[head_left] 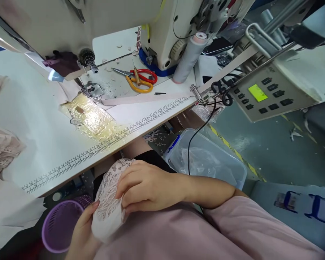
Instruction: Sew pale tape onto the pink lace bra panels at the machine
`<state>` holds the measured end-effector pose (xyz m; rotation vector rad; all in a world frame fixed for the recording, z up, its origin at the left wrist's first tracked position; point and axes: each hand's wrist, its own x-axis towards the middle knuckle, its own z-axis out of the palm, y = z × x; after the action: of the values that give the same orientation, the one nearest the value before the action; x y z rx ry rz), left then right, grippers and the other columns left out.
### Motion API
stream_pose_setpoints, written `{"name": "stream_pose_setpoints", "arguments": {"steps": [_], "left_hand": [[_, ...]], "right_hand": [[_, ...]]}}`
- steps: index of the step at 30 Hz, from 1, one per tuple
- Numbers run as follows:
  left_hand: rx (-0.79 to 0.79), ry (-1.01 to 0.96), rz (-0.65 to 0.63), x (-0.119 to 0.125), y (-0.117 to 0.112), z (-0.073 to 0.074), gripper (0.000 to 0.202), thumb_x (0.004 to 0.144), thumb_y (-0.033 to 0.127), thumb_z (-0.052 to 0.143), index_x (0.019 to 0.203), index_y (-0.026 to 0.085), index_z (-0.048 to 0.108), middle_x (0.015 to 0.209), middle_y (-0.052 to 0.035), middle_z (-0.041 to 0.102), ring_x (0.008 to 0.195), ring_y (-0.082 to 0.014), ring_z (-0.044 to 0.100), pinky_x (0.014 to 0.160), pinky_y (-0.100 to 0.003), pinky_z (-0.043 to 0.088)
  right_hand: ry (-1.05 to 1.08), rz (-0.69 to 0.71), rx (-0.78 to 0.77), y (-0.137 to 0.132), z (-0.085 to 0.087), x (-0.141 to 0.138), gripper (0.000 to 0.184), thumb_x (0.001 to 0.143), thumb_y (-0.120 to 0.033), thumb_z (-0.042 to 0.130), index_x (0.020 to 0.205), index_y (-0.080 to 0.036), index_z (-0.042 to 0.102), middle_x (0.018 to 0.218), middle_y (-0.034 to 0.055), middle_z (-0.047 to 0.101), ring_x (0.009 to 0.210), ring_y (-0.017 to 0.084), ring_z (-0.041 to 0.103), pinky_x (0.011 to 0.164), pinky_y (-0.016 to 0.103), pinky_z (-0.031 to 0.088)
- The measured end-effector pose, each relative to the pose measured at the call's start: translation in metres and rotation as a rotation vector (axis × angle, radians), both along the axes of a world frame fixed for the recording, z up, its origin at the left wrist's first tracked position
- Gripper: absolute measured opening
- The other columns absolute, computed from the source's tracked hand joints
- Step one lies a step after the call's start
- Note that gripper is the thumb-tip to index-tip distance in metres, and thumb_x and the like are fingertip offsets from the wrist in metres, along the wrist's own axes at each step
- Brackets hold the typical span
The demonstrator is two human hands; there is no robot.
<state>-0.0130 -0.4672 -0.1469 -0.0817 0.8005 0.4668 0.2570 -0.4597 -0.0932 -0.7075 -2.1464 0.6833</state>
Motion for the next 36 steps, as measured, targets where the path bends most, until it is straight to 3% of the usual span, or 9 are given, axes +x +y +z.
{"name": "stream_pose_setpoints", "arguments": {"steps": [5, 10, 12, 15, 17, 20, 22, 29, 36], "left_hand": [[-0.035, 0.104, -0.106, 0.01, 0.004, -0.004, 0.026, 0.088, 0.012, 0.048, 0.089, 0.007, 0.074, 0.082, -0.012, 0.076, 0.08, -0.0243, 0.072, 0.083, -0.033, 0.057], [-0.038, 0.282, -0.164, 0.027, 0.011, -0.002, 0.017, 0.083, 0.017, 0.063, 0.069, 0.011, 0.07, 0.06, -0.0037, 0.071, 0.053, -0.0136, 0.066, 0.056, -0.019, 0.053], [0.162, 0.481, -0.177, 0.028, 0.014, 0.002, 0.01, 0.081, 0.021, 0.066, 0.08, 0.013, 0.071, 0.069, -0.0035, 0.073, 0.062, -0.0156, 0.067, 0.061, -0.021, 0.053], [0.758, 0.993, -0.14, 0.021, 0.015, 0.018, 0.029, 0.083, 0.039, 0.063, 0.105, 0.02, 0.067, 0.102, -0.0045, 0.072, 0.092, -0.0202, 0.066, 0.083, -0.025, 0.049], [1.126, 1.15, -0.177, 0.016, 0.014, 0.034, 0.037, 0.08, 0.045, 0.066, 0.111, 0.026, 0.065, 0.114, -0.0021, 0.068, 0.107, -0.0214, 0.06, 0.096, -0.025, 0.042], [1.412, 1.061, -0.346, 0.02, 0.013, 0.053, 0.043, 0.057, 0.034, 0.086, 0.098, 0.027, 0.074, 0.107, -0.0025, 0.071, 0.103, -0.0236, 0.061, 0.094, -0.022, 0.042], [1.48, 1.031, -0.34, 0.03, 0.016, 0.058, 0.036, 0.05, 0.023, 0.089, 0.084, 0.025, 0.077, 0.092, -0.0039, 0.074, 0.086, -0.0222, 0.065, 0.081, -0.022, 0.047], [1.52, 0.976, -0.285, 0.049, 0.025, 0.06, 0.011, 0.064, 0.023, 0.079, 0.074, 0.027, 0.076, 0.075, -0.0025, 0.073, 0.066, -0.0203, 0.066, 0.062, -0.024, 0.051], [1.796, 1.017, -0.388, 0.047, 0.029, 0.063, 0.003, 0.074, 0.028, 0.07, 0.073, 0.025, 0.071, 0.07, -0.0001, 0.071, 0.06, -0.015, 0.066, 0.056, -0.017, 0.05]], "right_hand": [[0.036, 0.059, -0.122, 0.0, -0.009, -0.01, 0.014, 0.089, -0.025, 0.057, 0.078, -0.019, 0.062, 0.095, 0.0004, 0.073, 0.089, 0.008, 0.066, 0.085, 0.022, 0.047], [0.173, -0.003, -0.11, 0.002, -0.017, -0.019, 0.018, 0.086, -0.025, 0.054, 0.07, -0.019, 0.057, 0.084, 0.0, 0.073, 0.08, 0.008, 0.067, 0.078, 0.022, 0.049], [0.169, -0.03, -0.092, 0.003, -0.017, -0.021, 0.019, 0.087, -0.025, 0.052, 0.07, -0.02, 0.056, 0.082, 0.0002, 0.073, 0.076, 0.009, 0.067, 0.076, 0.023, 0.049], [0.08, -0.054, -0.107, 0.005, -0.016, -0.022, 0.019, 0.086, -0.024, 0.051, 0.069, -0.02, 0.055, 0.081, 0.0002, 0.074, 0.074, 0.01, 0.067, 0.074, 0.025, 0.048], [0.048, -0.069, -0.104, 0.006, -0.016, -0.024, 0.019, 0.086, -0.024, 0.052, 0.068, -0.02, 0.055, 0.081, -0.0004, 0.074, 0.074, 0.01, 0.068, 0.073, 0.025, 0.047], [0.005, -0.101, -0.085, 0.006, -0.016, -0.027, 0.02, 0.087, -0.025, 0.054, 0.068, -0.02, 0.056, 0.082, -0.0016, 0.074, 0.076, 0.01, 0.068, 0.073, 0.025, 0.046], [-0.005, -0.139, -0.071, 0.006, -0.016, -0.029, 0.021, 0.088, -0.025, 0.052, 0.068, -0.02, 0.057, 0.083, -0.0017, 0.074, 0.076, 0.009, 0.068, 0.071, 0.026, 0.045], [-0.037, -0.157, -0.089, 0.006, -0.013, -0.026, 0.024, 0.092, -0.027, 0.05, 0.073, -0.018, 0.061, 0.085, 0.0005, 0.074, 0.08, 0.012, 0.067, 0.073, 0.028, 0.045], [-0.355, 0.078, -0.233, 0.018, 0.003, -0.007, 0.021, 0.091, -0.031, 0.055, 0.083, -0.015, 0.065, 0.092, 0.0054, 0.071, 0.086, 0.016, 0.063, 0.071, 0.03, 0.044]]}}
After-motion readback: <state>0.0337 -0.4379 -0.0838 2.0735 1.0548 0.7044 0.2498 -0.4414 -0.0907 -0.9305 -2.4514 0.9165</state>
